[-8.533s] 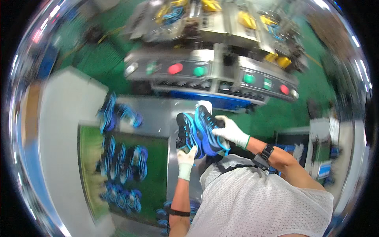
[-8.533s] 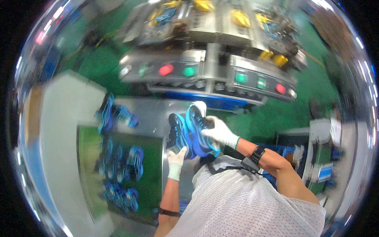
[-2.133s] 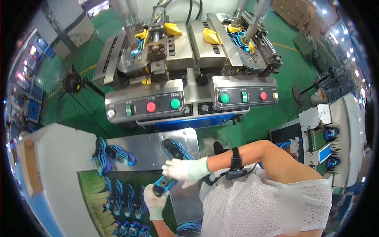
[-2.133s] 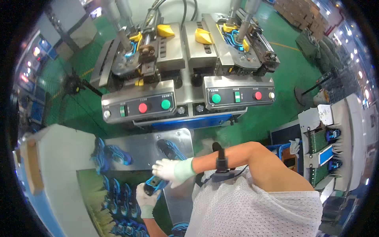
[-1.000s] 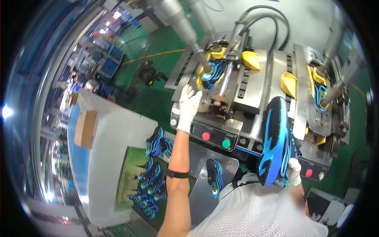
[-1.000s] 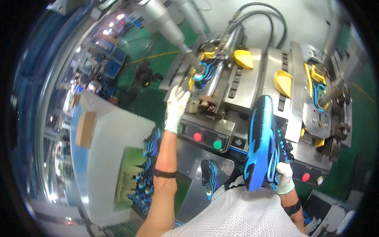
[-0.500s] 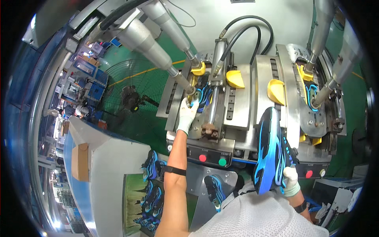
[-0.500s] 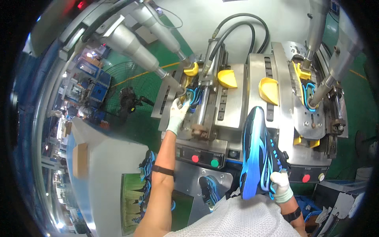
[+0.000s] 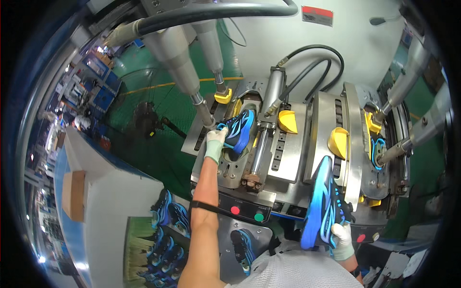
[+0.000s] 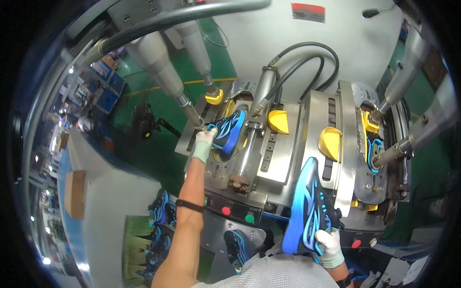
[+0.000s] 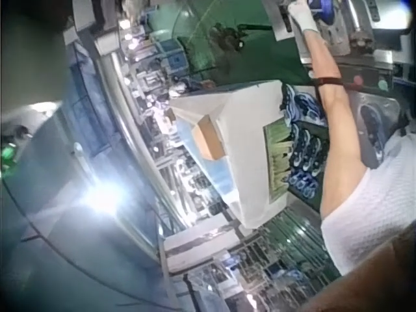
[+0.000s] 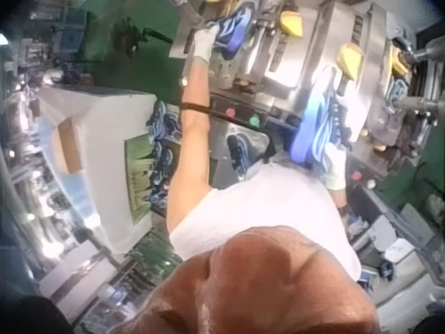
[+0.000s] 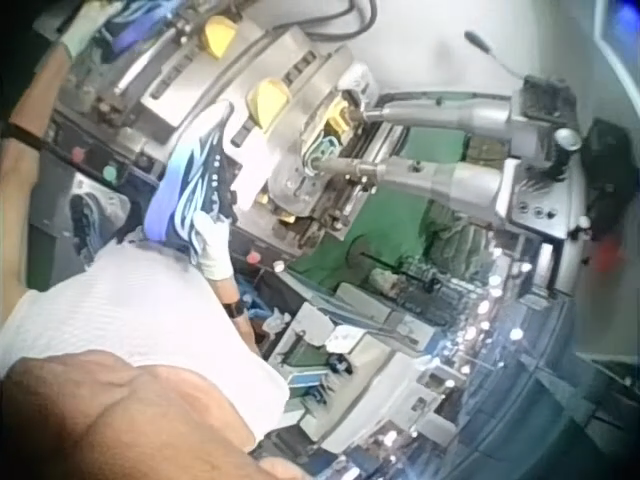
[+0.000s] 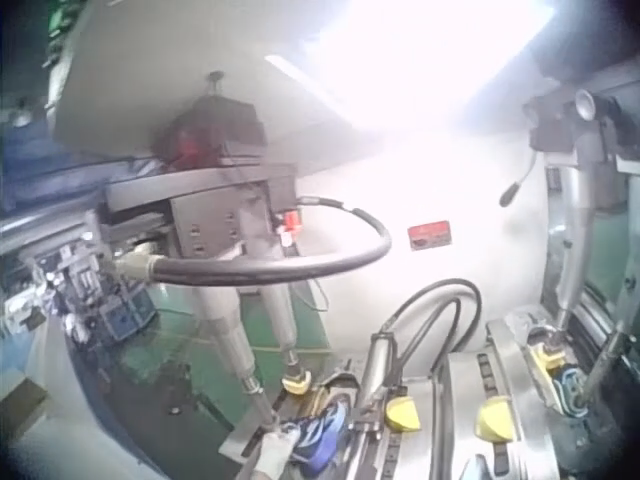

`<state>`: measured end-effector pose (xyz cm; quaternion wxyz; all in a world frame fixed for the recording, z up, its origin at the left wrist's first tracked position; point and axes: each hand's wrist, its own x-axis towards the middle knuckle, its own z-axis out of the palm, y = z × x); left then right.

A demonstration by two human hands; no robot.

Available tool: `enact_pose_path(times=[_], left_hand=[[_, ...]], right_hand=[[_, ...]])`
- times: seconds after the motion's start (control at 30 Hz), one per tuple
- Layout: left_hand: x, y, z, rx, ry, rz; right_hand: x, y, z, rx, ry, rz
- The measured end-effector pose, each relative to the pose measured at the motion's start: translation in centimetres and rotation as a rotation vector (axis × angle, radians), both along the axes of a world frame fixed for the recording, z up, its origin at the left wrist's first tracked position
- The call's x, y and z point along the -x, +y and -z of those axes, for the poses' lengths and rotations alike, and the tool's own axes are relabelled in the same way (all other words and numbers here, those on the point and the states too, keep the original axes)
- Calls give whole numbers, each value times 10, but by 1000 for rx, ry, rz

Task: Operating industrial machinery to process and shape athletic shoes on a production line.

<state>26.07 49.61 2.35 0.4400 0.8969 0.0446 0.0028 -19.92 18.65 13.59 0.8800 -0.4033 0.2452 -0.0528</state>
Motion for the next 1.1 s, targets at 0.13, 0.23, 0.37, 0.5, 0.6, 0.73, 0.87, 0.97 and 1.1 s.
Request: enact_pose_path(times=[0.13,0.23,0.37,0.5,0.6,0.73,0.87,0.97,1.1], left_hand=[[93,32,-48,429,-73,-38],[180,88,-76,434,-154,-87],[293,138,-79,521,-138,-201],[409,186,-49,442,-115,-407],[473,207,-21,416,5,-506],[546,216,21,199,75,-694],[615,197,27,208,339,-870],[649,167,100,192,187,-963],[671,135,172,198,193,-722]], right_hand=[[-36,22,-9,3,-3,-71],[-93,58,-27,27,-93,-203],[-223,104,-10,50,-98,-477],[-346,170,15,61,-82,-634],[-436,174,86,544,101,-333],[-503,177,164,935,411,-352],[-492,196,202,1164,577,-161],[-526,188,198,1293,501,-319],[-516,135,162,1144,137,-736]])
